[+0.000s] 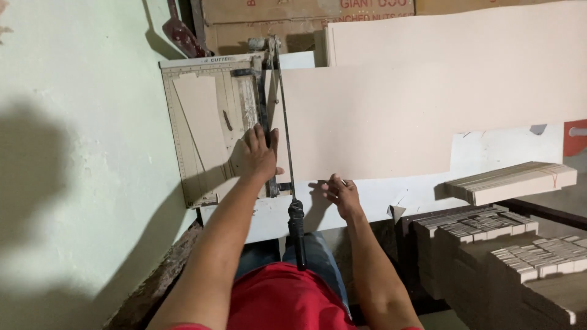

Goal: The person uses a manual paper cutter to slice a large sheet of cardboard into smaller rectangular pieces. They repeatedly align the cardboard against the cutter's guide, pull down the lever to make the cut, and then remove the cut pieces.

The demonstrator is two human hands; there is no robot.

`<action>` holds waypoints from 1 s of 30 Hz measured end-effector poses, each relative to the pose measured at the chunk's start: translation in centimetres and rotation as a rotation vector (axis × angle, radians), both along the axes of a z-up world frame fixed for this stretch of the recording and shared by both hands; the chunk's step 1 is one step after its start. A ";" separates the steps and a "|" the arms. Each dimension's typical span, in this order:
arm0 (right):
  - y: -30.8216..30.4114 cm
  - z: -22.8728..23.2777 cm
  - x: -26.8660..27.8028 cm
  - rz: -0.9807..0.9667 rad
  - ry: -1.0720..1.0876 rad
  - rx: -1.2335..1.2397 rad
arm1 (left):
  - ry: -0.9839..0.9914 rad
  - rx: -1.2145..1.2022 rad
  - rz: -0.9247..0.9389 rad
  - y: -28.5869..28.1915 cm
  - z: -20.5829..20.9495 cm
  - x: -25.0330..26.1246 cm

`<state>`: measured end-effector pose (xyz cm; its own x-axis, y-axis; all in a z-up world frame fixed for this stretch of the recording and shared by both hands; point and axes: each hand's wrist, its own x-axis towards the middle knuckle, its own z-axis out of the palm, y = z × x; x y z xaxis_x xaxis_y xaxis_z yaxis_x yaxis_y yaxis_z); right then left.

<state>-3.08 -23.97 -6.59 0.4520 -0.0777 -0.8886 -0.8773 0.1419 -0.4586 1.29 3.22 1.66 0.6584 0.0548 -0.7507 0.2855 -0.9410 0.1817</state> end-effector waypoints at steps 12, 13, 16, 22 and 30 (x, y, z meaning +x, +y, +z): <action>11.1 22.2 -4.5 1.371 -0.233 -0.459 | 0.049 0.120 -0.082 -0.9 -2.0 0.4; 10.9 17.0 -5.8 1.361 -0.233 -0.461 | 0.045 0.120 -0.092 -0.7 -2.8 0.4; 8.1 5.3 -10.6 1.298 -0.341 -0.578 | 0.027 0.078 -0.031 -1.1 -4.4 0.1; 7.8 11.6 -8.2 1.264 -0.429 -0.485 | -0.079 0.001 -0.012 -0.6 -5.0 -1.0; 2.1 8.8 -4.3 0.651 -0.064 -0.034 | 0.156 -0.315 0.494 -3.7 -6.2 0.2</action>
